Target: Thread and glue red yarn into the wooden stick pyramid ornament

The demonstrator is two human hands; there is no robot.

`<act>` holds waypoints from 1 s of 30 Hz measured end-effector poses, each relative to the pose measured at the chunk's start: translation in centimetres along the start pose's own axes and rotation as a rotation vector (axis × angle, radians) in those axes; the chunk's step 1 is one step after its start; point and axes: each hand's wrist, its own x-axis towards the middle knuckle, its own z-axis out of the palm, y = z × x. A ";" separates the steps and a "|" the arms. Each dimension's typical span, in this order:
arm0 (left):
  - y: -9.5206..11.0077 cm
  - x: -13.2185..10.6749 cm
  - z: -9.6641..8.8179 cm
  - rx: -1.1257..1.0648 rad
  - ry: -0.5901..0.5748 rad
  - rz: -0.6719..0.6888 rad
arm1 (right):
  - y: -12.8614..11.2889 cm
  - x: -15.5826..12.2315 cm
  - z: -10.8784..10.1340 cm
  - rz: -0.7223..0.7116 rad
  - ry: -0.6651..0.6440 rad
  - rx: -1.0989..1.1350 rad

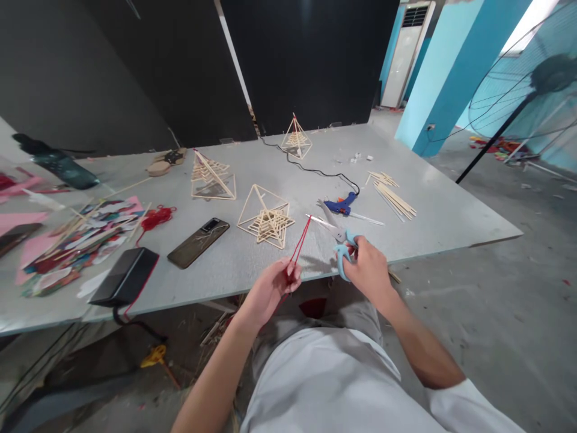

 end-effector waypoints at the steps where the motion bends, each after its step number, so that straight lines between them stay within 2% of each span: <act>1: 0.1 0.0 0.0 0.029 0.007 0.008 | 0.1 -0.1 0.2 -0.025 0.023 -0.004; 7: -0.1 -0.2 0.1 0.185 0.022 0.007 | 0.6 0.0 1.3 -0.191 0.258 -0.076; 12: -0.3 -0.5 1.1 0.286 -0.009 0.030 | 0.0 0.7 2.3 -0.231 0.404 -0.081; 23: -1.8 0.8 4.1 0.288 -0.111 -0.018 | -2.2 0.3 5.2 -0.268 0.412 0.091; 26: -2.3 0.5 4.1 0.240 -0.125 -0.030 | -2.1 0.6 5.1 -0.229 0.417 0.108; 30: -2.8 -0.4 3.0 0.118 -0.094 -0.038 | -1.4 0.9 4.4 -0.238 0.420 0.094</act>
